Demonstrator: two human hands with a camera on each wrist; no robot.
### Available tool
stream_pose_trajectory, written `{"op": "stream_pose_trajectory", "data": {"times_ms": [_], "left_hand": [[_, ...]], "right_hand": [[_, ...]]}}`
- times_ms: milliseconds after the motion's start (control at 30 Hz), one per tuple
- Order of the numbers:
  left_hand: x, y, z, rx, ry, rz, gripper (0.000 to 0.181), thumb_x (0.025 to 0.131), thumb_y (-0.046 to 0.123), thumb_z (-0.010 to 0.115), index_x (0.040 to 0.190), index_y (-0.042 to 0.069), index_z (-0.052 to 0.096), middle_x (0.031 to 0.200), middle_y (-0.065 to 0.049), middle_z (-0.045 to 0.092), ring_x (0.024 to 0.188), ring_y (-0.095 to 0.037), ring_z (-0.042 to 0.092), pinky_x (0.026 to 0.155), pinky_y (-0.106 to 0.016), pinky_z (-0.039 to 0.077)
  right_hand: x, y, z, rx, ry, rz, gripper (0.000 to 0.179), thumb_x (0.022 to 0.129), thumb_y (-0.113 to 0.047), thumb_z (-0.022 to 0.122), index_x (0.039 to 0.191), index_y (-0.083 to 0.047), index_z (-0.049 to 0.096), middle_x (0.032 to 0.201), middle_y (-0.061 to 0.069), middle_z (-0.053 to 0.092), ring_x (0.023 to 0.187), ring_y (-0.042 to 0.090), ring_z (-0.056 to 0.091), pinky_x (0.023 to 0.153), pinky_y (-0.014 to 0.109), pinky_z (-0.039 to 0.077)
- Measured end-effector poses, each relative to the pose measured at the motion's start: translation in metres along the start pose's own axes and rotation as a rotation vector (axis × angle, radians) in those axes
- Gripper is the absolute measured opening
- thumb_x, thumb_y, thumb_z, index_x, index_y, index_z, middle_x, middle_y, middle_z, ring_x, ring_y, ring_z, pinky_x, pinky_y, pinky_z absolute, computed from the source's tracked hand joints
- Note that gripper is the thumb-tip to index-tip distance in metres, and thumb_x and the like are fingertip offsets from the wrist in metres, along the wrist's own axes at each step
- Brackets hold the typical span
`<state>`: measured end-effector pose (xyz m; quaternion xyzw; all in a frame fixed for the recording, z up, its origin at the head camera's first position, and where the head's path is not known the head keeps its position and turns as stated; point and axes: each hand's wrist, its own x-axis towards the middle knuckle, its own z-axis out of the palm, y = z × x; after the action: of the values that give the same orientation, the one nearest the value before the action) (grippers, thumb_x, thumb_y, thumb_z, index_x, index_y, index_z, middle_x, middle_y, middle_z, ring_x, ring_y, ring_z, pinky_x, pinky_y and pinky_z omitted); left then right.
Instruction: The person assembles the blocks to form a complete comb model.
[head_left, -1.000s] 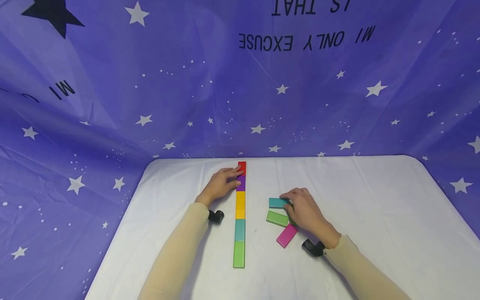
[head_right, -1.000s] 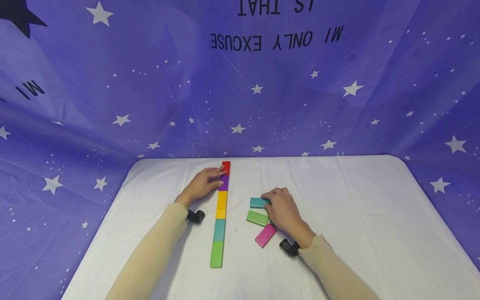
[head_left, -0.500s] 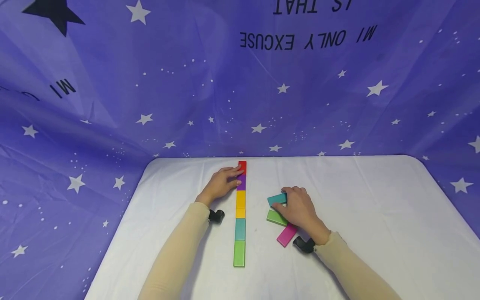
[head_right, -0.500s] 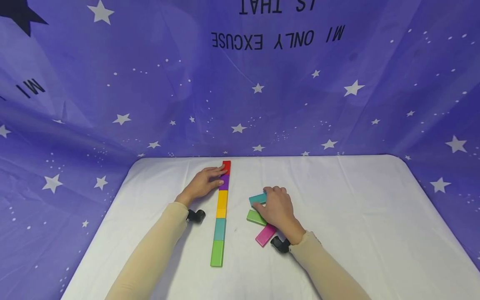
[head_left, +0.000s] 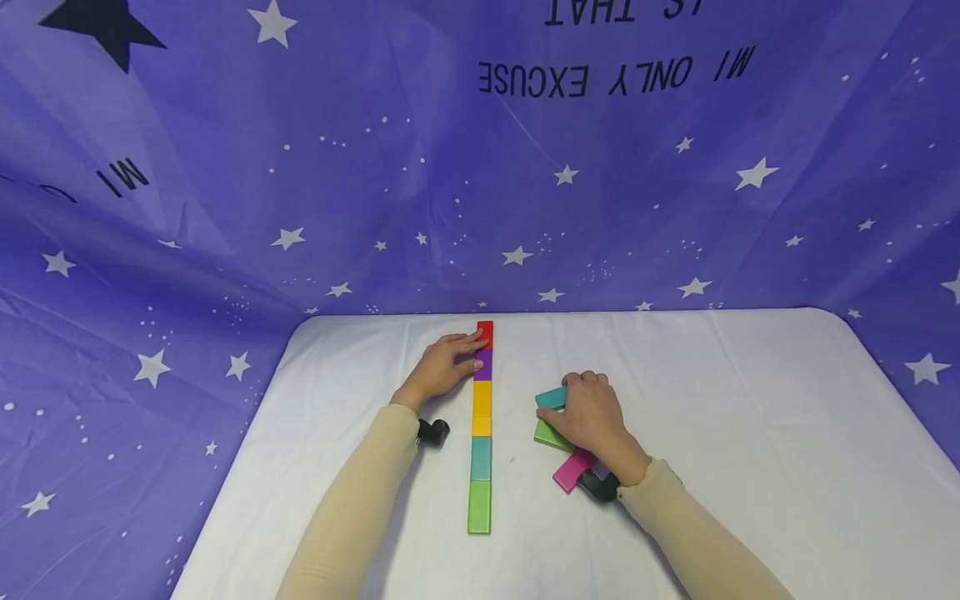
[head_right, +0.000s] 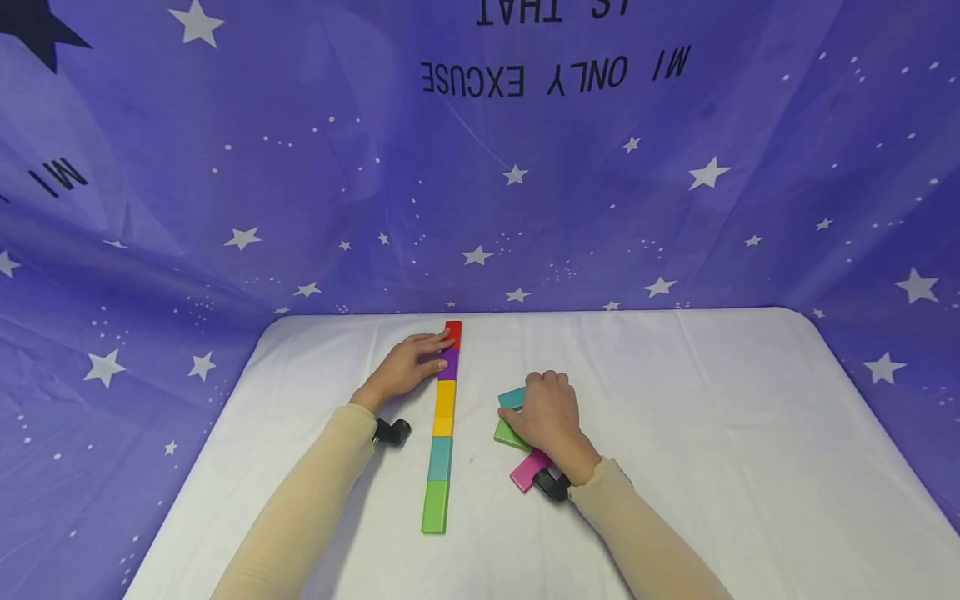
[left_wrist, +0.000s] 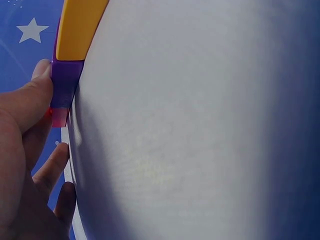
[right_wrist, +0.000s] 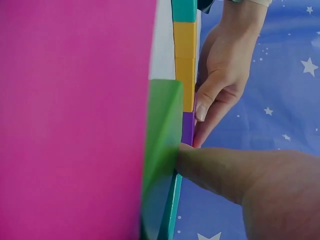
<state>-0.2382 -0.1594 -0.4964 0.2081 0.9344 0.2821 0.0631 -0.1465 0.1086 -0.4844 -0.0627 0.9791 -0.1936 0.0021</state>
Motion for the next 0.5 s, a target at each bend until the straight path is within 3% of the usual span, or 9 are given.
{"op": "stream_pose_trajectory", "data": {"times_ms": [267, 500], "left_hand": [[0.001, -0.001, 0.001, 0.009, 0.005, 0.005, 0.048, 0.098, 0.031, 0.066, 0.143, 0.019, 0.058, 0.156, 0.006, 0.044, 0.144, -0.028, 0.038, 0.119, -0.054, 0.024], [0.002, -0.002, 0.001, 0.006, -0.005, -0.006, 0.048, 0.098, 0.032, 0.066, 0.143, 0.021, 0.058, 0.156, 0.007, 0.043, 0.145, -0.026, 0.037, 0.12, -0.051, 0.023]], "right_hand": [[0.006, 0.0, -0.006, 0.037, 0.012, -0.002, 0.063, 0.077, -0.046, 0.081, 0.108, 0.007, 0.068, 0.091, 0.018, 0.066, 0.083, 0.031, 0.056, 0.071, 0.043, 0.051], [0.011, -0.002, -0.016, 0.058, 0.05, -0.032, 0.063, 0.078, -0.045, 0.08, 0.111, 0.008, 0.069, 0.096, 0.02, 0.068, 0.085, 0.033, 0.057, 0.071, 0.043, 0.05]]}}
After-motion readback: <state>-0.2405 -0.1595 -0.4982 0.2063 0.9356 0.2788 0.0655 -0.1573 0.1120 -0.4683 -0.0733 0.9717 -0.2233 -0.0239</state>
